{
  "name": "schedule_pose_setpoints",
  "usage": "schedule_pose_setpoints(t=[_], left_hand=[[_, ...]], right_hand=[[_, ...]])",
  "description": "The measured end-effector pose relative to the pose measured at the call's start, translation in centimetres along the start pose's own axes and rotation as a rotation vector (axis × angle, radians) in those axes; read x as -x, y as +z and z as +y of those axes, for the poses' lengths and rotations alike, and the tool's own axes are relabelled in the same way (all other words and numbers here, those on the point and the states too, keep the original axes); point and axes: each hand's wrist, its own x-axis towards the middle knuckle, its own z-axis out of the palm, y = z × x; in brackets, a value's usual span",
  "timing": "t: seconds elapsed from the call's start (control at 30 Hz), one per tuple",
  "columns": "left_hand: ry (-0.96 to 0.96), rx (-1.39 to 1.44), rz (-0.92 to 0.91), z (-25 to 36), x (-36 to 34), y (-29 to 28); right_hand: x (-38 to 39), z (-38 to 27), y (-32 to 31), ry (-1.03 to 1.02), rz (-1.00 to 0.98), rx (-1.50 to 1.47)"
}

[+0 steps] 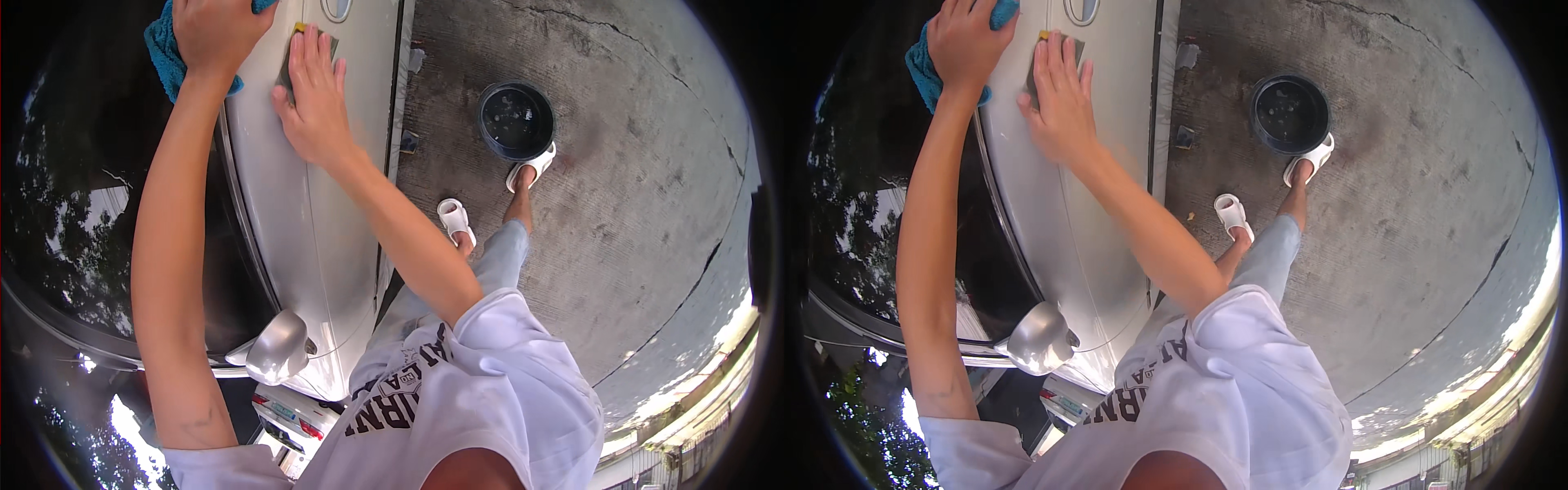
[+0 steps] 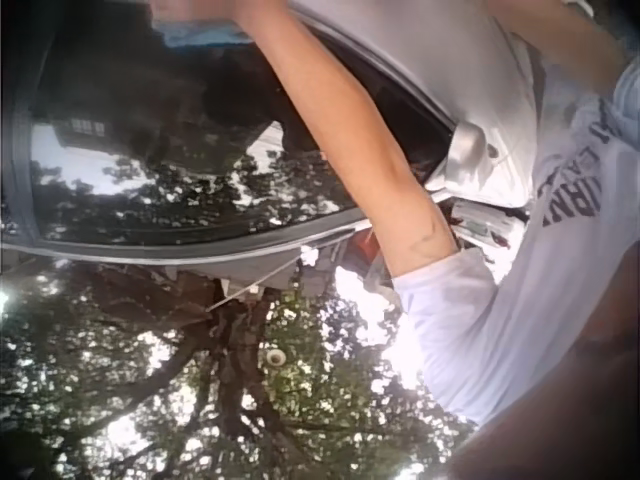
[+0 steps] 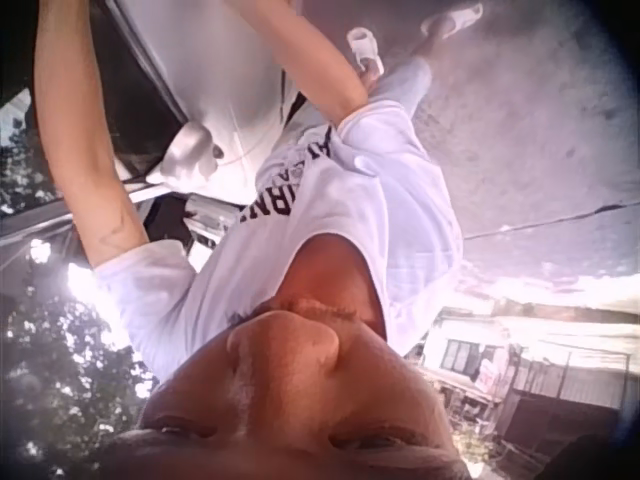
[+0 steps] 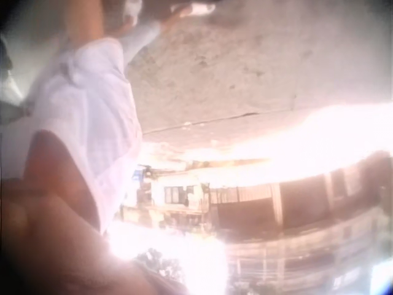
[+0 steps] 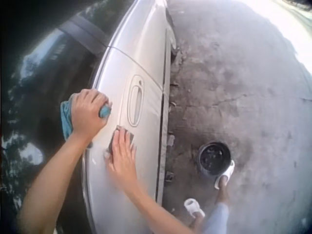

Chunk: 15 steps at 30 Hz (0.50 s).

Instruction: The person wet-sands a car by wetting the exterior panels with a cloth dipped in a bucket of water and rubbing the surface with sandpaper.

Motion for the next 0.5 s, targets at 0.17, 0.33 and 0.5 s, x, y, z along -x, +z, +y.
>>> schedule_pose_setpoints(t=[0.17, 0.33, 0.5], left_hand=[[0.008, -0.044, -0.002, -0.8, 0.4, -0.3], [0.001, -0.02, 0.013, -1.0, -0.1, -0.4], [-0.022, 0.076, 0.004, -0.4, -0.2, 0.0]], right_hand=[[21.5, -2.2, 3.7, 0.369, -0.193, -0.212], [5.1, 9.4, -2.0, 0.832, -0.144, -0.569], [21.2, 10.0, 4.0, 0.746, -0.042, -0.397]])
